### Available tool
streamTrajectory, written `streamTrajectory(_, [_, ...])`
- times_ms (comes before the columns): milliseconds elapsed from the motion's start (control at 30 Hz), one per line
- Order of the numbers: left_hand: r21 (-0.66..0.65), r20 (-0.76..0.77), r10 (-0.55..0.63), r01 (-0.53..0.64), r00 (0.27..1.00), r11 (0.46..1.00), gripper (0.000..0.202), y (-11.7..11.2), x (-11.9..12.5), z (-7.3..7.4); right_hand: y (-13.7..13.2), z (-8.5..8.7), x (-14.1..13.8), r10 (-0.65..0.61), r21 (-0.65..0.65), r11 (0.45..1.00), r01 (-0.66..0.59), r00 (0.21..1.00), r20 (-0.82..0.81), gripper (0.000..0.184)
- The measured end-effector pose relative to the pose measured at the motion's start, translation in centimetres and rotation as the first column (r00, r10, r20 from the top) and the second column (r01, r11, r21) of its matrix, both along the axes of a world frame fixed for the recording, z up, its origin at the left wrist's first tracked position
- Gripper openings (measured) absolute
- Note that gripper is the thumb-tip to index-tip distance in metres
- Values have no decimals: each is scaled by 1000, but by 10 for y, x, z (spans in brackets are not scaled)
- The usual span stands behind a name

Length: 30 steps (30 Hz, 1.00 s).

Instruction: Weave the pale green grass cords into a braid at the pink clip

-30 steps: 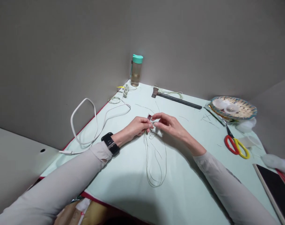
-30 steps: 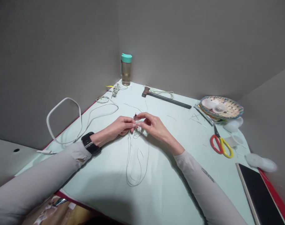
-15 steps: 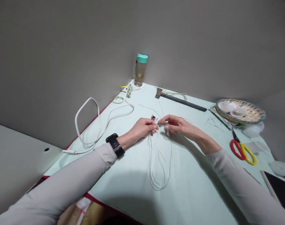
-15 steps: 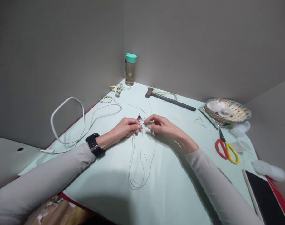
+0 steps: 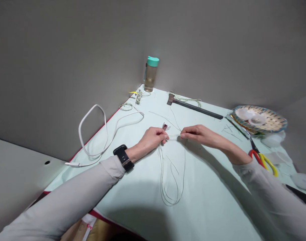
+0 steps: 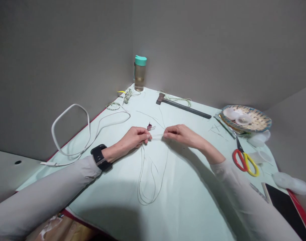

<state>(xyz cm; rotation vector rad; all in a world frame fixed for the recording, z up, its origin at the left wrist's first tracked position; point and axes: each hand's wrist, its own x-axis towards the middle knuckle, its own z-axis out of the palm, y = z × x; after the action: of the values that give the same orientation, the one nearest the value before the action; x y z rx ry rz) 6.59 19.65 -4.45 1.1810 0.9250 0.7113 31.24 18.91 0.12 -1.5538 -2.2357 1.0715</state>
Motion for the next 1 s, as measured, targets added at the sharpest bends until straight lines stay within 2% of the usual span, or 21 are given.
streamTrajectory(133, [-26,16,22,-22,1000,999,18,1,1,1,31,23,10,10,262,964,-44,992,129,48])
streamTrajectory(233, [-58,57,79,-76,995,995,17,1,1,6,54,31,-9,-37,500,865,-44,988,151,38])
streamTrajectory(333, [-90,93,150,-142,984,986,21,2,0,11,68,23,-33,-78,633,774,-4,992,101,28])
streamTrajectory(400, [-112,109,187,-175,976,978,23,3,-1,13,72,12,-43,-65,644,765,13,996,56,25])
streamTrajectory(467, [-135,117,209,-193,971,972,24,4,-2,15,68,0,-44,-74,625,779,51,997,12,29])
streamTrajectory(600, [-168,126,224,-202,966,965,26,6,-2,18,44,-22,-33,-175,556,813,172,983,-50,32])
streamTrajectory(667, [-171,129,227,-203,965,964,26,6,-2,18,30,-31,-30,-140,500,853,146,989,-51,32])
streamTrajectory(767, [-169,127,229,-206,965,964,27,5,-1,18,17,-40,-34,-26,414,909,43,999,-46,39])
streamTrajectory(1000, [-142,94,228,-214,969,967,26,5,1,16,24,-46,-42,21,379,925,7,997,-68,50])
